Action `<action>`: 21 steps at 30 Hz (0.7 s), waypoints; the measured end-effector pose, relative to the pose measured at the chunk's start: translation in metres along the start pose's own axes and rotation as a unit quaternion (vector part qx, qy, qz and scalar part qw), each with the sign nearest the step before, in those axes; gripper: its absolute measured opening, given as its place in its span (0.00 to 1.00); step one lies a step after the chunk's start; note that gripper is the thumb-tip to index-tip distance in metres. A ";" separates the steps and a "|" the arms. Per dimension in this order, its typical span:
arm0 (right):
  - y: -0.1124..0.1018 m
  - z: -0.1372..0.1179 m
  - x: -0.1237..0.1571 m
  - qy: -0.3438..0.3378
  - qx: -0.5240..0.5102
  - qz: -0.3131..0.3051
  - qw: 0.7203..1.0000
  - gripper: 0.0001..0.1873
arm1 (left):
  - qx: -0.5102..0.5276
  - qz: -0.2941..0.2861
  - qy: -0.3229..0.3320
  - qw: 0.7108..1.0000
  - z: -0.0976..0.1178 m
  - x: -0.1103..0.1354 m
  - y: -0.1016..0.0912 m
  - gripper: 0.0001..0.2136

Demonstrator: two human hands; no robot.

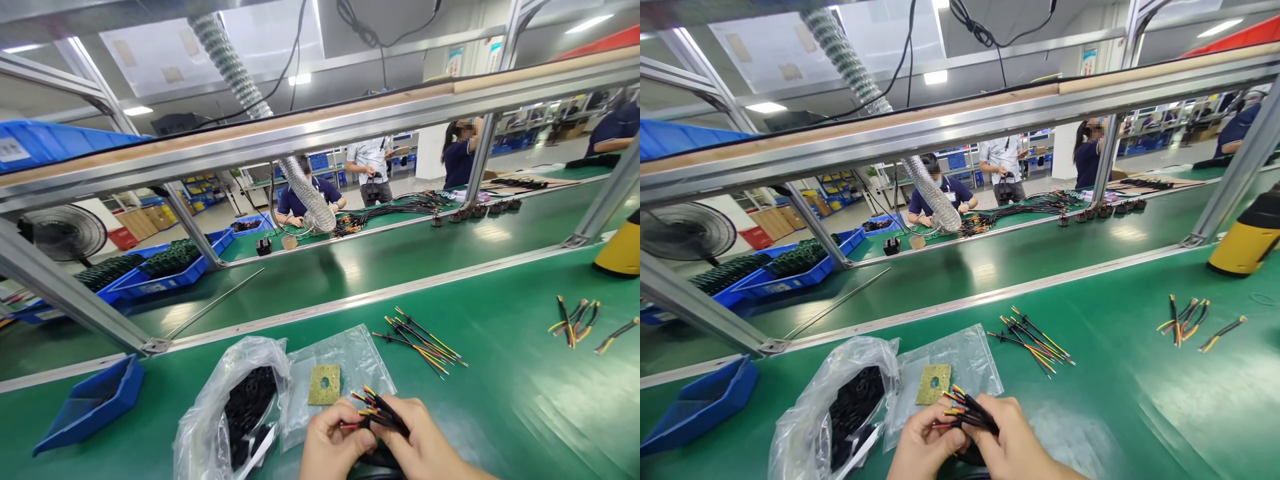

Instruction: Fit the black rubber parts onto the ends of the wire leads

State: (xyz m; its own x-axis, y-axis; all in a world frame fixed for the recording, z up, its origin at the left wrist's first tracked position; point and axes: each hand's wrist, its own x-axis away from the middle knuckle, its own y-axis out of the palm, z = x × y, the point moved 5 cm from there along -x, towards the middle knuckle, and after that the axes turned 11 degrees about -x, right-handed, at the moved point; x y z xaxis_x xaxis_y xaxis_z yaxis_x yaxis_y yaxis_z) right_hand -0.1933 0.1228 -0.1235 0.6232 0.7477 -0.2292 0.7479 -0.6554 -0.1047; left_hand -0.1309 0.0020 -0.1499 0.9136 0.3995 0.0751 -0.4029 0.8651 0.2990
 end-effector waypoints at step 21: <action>0.004 0.023 -0.016 0.111 -0.194 0.004 0.975 0.31 | -0.026 0.008 -0.058 0.998 -0.004 -0.010 -0.006 0.20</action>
State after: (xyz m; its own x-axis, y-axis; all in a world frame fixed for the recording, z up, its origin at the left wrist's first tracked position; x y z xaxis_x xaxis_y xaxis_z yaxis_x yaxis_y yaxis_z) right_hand -0.2053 0.1060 -0.1424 0.6307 0.7760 -0.0091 0.7466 -0.6035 0.2799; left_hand -0.1384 -0.0057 -0.1563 0.9058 0.3787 0.1902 -0.4175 0.8743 0.2476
